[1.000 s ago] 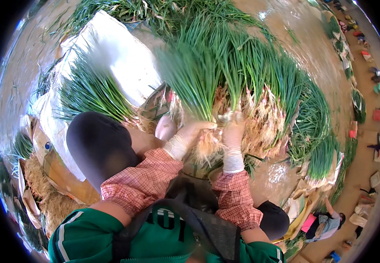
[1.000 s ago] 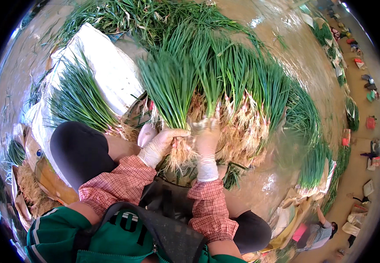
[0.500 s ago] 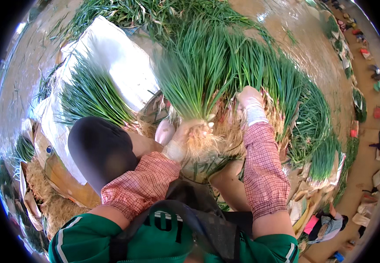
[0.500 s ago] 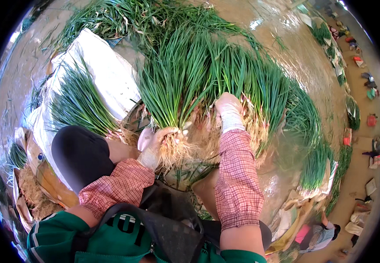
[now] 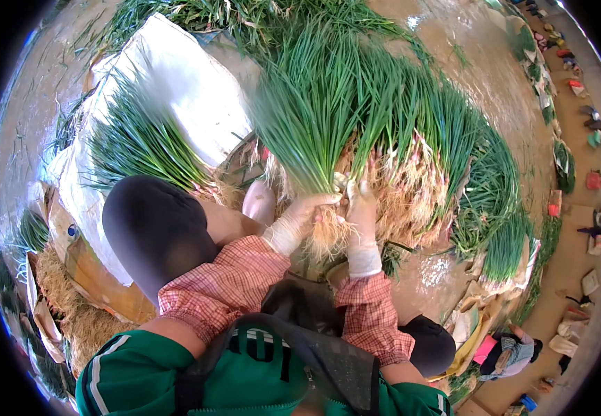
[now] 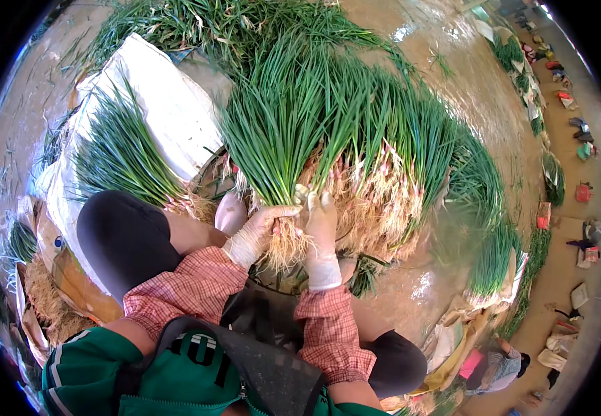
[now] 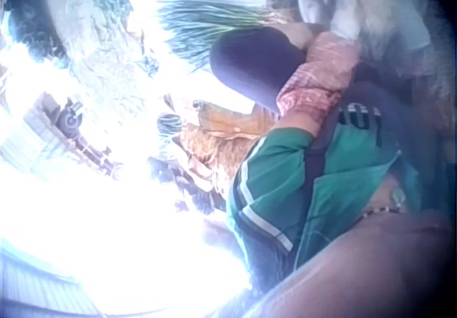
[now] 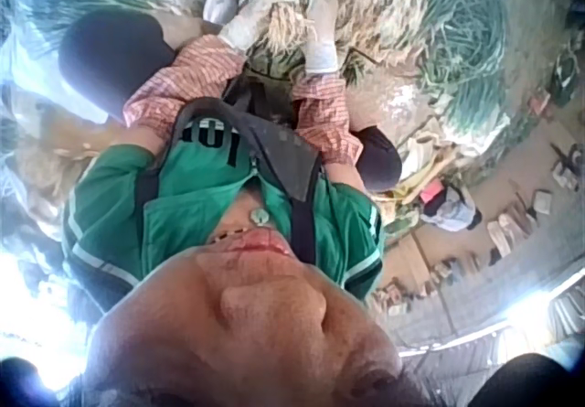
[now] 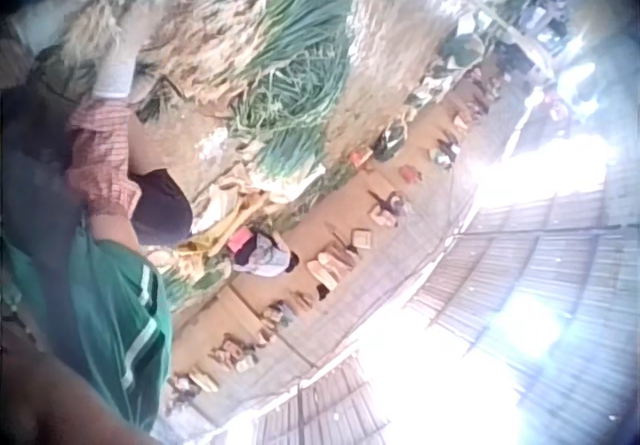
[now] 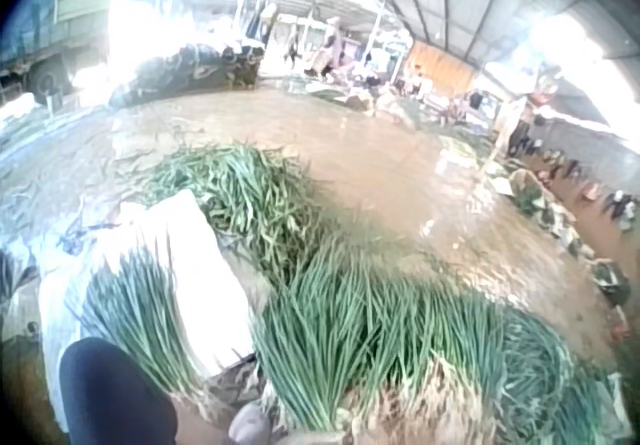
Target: The person sorts, cleans, and bundles green onions by hand on the floor of a processing facility, shaking off dirt and grouping them into uniform piles.
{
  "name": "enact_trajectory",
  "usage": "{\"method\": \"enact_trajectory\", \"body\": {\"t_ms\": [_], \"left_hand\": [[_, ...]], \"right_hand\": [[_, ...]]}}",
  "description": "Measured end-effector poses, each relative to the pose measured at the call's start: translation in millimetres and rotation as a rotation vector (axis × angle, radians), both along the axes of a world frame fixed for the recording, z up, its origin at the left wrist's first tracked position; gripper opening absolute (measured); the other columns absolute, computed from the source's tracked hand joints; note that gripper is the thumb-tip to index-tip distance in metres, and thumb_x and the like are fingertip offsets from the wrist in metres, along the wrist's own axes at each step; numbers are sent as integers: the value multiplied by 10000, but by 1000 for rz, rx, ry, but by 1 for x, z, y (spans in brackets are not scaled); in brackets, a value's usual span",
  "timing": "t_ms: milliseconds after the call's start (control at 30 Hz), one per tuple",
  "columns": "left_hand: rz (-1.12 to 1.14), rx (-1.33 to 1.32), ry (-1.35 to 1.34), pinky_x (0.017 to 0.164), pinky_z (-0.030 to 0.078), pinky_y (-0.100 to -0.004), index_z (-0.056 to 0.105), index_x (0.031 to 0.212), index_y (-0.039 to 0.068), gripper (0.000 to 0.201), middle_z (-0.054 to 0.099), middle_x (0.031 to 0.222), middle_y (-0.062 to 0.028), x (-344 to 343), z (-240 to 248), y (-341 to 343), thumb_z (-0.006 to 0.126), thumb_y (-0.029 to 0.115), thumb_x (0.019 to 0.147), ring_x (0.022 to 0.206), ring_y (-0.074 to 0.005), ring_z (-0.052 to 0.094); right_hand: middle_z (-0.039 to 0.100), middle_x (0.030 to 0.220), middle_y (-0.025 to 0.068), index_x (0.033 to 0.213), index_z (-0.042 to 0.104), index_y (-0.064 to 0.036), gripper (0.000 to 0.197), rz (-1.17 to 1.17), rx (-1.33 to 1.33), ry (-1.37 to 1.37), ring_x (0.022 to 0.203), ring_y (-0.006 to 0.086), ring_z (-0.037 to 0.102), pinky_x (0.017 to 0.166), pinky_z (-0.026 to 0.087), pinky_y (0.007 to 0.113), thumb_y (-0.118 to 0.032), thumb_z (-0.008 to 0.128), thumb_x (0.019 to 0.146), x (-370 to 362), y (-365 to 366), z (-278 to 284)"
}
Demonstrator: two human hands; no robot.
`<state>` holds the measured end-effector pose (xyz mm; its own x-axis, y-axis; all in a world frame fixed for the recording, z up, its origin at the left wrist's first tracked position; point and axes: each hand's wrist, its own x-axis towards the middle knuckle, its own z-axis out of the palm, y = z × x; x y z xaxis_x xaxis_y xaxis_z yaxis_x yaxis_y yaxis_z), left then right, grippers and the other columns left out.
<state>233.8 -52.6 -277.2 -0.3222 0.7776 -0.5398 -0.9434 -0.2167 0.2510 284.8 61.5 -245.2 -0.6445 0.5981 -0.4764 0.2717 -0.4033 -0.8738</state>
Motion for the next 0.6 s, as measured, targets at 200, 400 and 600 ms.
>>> {"method": "enact_trajectory", "body": {"t_ms": [200, 400, 600], "left_hand": [[-12, 111, 41, 611, 520, -215, 632, 1026, 4, 251, 665, 898, -73, 0, 24, -5, 638, 112, 799, 712, -125, 638], [16, 160, 118, 709, 550, -290, 583, 1105, 5, 283, 649, 968, -112, -6, 11, -11, 587, 110, 842, 820, -177, 652], [7, 316, -288, 746, 518, -271, 503, 1266, -31, 449, 631, 1020, -110, -4, 33, -10, 565, 132, 852, 837, -189, 623]], "right_hand": [[634, 980, 140, 1120, 540, 20, 312, 314, 958, -325, 810, 201, 619, 703, 487, 362, -237, 451, 970, 41, 4, -1], [636, 1050, 167, 1094, 622, -46, 377, 260, 949, -548, 996, 312, 612, 854, 486, 424, -369, 497, 946, 7, 45, 39], [656, 1002, 146, 1168, 569, -59, 340, 505, 1206, -882, 940, 299, 636, 812, 506, 416, -304, 515, 939, -35, 100, 17]]}}
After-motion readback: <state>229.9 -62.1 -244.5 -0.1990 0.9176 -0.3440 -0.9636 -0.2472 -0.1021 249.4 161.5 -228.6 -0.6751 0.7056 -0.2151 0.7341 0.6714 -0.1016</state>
